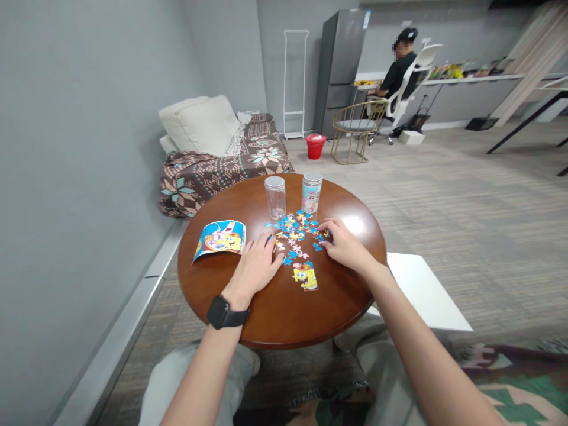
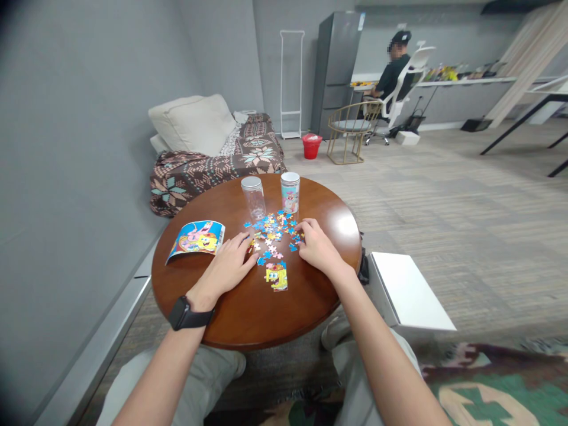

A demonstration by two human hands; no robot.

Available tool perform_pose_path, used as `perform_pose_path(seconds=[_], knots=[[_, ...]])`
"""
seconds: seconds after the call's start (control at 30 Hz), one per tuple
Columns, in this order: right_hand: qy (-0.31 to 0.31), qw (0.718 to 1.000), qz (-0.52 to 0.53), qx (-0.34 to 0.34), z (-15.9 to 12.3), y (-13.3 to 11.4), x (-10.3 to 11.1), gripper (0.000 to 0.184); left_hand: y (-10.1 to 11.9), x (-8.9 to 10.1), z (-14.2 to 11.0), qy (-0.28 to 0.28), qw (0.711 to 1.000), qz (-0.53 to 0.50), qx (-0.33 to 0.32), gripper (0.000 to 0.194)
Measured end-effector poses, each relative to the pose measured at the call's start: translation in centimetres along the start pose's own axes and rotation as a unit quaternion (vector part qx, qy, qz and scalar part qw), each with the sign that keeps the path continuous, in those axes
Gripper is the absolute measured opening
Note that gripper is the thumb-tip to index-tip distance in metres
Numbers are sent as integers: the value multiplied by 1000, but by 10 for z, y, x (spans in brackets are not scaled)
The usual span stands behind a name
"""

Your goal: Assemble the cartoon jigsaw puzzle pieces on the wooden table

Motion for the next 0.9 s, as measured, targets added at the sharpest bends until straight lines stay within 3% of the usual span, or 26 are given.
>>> perform_pose_path(seconds=[0.27, 0.43, 0.7, 0.8, 0.9], knots=[[-83, 995, -29, 55, 29, -9, -11, 50, -3, -6, 2, -21, 1000, 4, -3, 43], [-127, 988, -29, 81, 33, -5, -18, 61, -5, -7, 2, -27, 1000, -3, 0, 48], [-72, 992, -89, 53, 14, -12, -8, 40, -4, -1, 2, -31, 999, -14, 8, 47], [-58, 990, -53, 116, 12, -24, -9, 34, -1, 1, 0, -42, 998, -33, -28, 48], [-95, 977, 3, 192, 11, -33, -14, 35, 2, 1, -2, -72, 994, -37, -68, 47]])
Point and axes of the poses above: each hand's wrist, its own z-axis towards the middle knuckle, its own x-axis out of the back of the hand, y = z × x, the point moved 2 cm from there along z, towards the middle knuckle, and after that the axes turned 14 degrees about x, right-handed, at the moved point
